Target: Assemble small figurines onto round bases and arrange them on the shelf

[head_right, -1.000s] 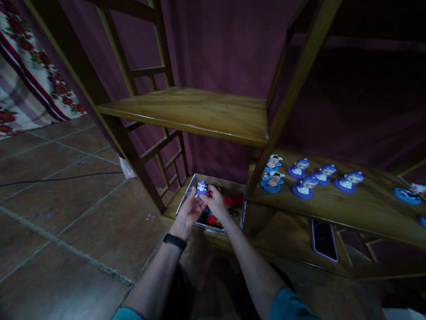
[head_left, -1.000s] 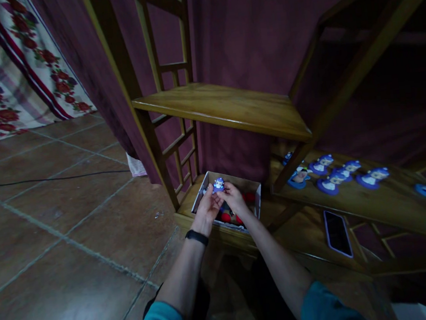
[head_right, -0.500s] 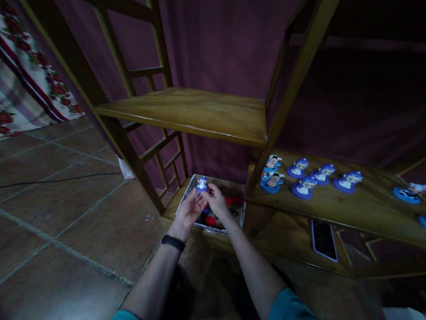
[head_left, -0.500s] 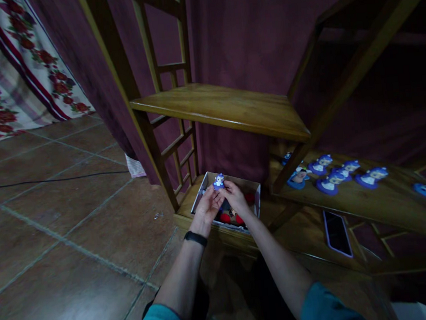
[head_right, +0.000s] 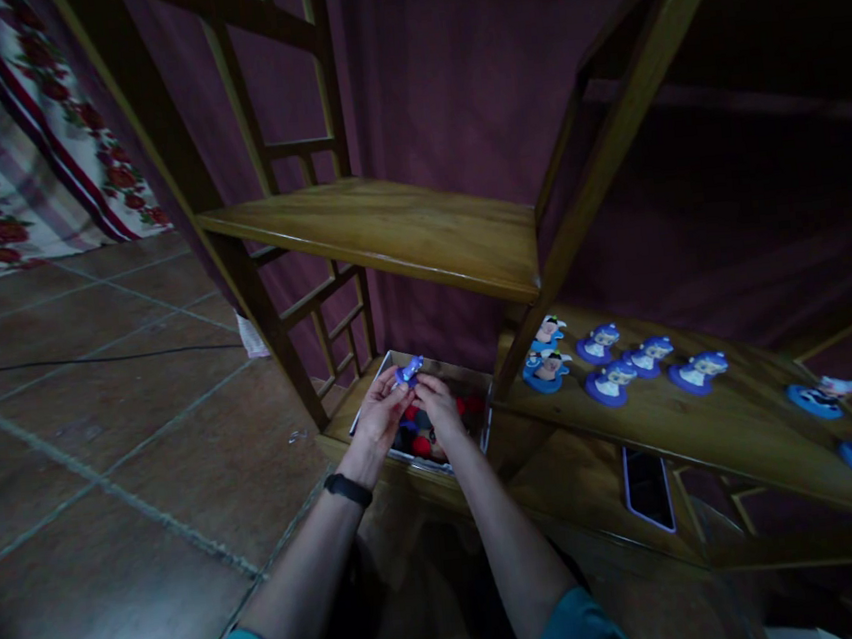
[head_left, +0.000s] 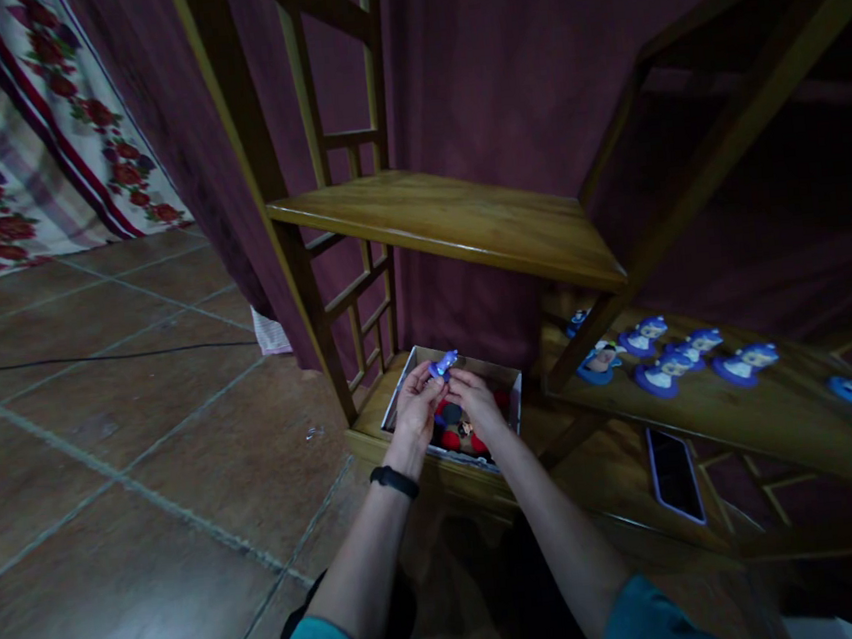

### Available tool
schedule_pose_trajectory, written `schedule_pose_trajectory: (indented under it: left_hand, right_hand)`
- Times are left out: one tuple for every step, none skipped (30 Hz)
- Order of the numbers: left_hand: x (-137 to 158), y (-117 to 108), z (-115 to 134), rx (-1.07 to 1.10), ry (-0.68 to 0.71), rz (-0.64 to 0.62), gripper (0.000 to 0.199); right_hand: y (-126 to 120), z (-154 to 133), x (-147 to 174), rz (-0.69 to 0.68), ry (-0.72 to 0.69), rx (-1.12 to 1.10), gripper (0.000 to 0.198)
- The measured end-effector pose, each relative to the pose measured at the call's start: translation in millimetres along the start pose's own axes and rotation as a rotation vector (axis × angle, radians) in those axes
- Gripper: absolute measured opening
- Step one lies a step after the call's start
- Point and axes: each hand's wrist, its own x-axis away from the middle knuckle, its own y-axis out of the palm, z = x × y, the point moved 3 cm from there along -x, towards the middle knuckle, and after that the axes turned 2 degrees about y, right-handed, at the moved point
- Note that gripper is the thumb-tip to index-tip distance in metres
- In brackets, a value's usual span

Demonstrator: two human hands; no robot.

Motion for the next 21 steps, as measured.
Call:
schedule_pose_trajectory:
  left_hand:
    - [-0.1,1.2,0.0,-0.024,0.026,-0.004,0.047]
    - [-0.4,2.1,-0.1,-0.048,0.048,-0.009,0.047]
    - [-0.6,3.0,-0.3,-0.068,0.063,-0.016,0.048]
    - [-0.8,3.7,-0.4,-0.082,0.074,-0.024,0.048]
    - [-0.9,4.2,-0.4,-0.088,0.081,-0.034,0.048]
    - [-1.0,4.6,-0.3,-0.089,0.082,-0.045,0.048]
    - [-1.0,4.7,0.1,-0.088,0.078,-0.054,0.048]
    - [-1.0,4.5,0.7,-0.084,0.068,-0.06,0.048]
    - [-0.9,4.1,1.5,-0.076,0.052,-0.064,0.048]
    - [-0.9,3.3,2.5,-0.063,0.031,-0.064,0.048]
    - [-1.0,2.3,3.4,-0.045,0.003,-0.063,0.047]
    - [-1.1,1.0,4.3,-0.023,-0.031,-0.063,0.044]
    - [-1.3,-0.3,4.9,-0.001,-0.069,-0.064,0.04]
    - [-1.6,-1.8,5.2,0.022,-0.106,-0.062,0.035]
    - [-2.0,-3.4,5.4,0.044,-0.138,-0.054,0.028]
    - [-2.5,-5.0,5.4,0.065,-0.165,-0.041,0.023]
    - [-3.0,-6.3,5.2,0.084,-0.186,-0.026,0.019]
    - [-3.4,-7.4,4.9,0.101,-0.204,-0.01,0.016]
    - [-3.9,-8.1,4.3,0.115,-0.22,0.004,0.014]
    - [-4.2,-8.2,3.5,0.125,-0.24,0.012,0.013]
    - [-4.4,-8.0,2.6,0.134,-0.26,0.016,0.014]
  right_hand:
    - [0.7,-0.5,0.8,-0.013,0.006,-0.028,0.03]
    - [1.4,-1.2,1.5,-0.027,0.006,-0.051,0.028]
    - [2.0,-2.0,2.2,-0.039,0.005,-0.067,0.027]
    - [2.4,-2.7,2.8,-0.046,0.003,-0.079,0.026]
    - [2.5,-3.3,3.3,-0.043,0.003,-0.086,0.025]
    - [2.4,-3.9,3.8,-0.032,0.005,-0.089,0.025]
    - [2.3,-4.3,4.1,-0.023,0.01,-0.09,0.025]
    - [2.2,-4.7,4.5,-0.014,0.014,-0.088,0.025]
    - [2.1,-5.1,4.8,-0.005,0.017,-0.084,0.025]
    - [2.0,-5.5,5.1,0.005,0.016,-0.078,0.025]
    - [1.8,-5.9,5.4,0.015,0.013,-0.067,0.026]
    - [1.6,-6.2,5.8,0.026,0.008,-0.051,0.026]
    - [1.4,-6.4,6.2,0.035,0.001,-0.031,0.026]
    - [1.2,-6.5,6.5,0.042,-0.008,-0.008,0.026]
    - [1.1,-6.4,6.6,0.043,-0.018,0.013,0.026]
    - [1.0,-6.1,6.6,0.045,-0.029,0.03,0.026]
    - [0.8,-5.9,6.4,0.048,-0.044,0.044,0.026]
    - [0.6,-5.8,6.1,0.053,-0.061,0.057,0.027]
    - [0.5,-5.9,5.7,0.06,-0.078,0.069,0.028]
    - [0.4,-6.2,5.3,0.066,-0.095,0.081,0.03]
    - [0.8,-6.8,5.0,0.065,-0.111,0.091,0.032]
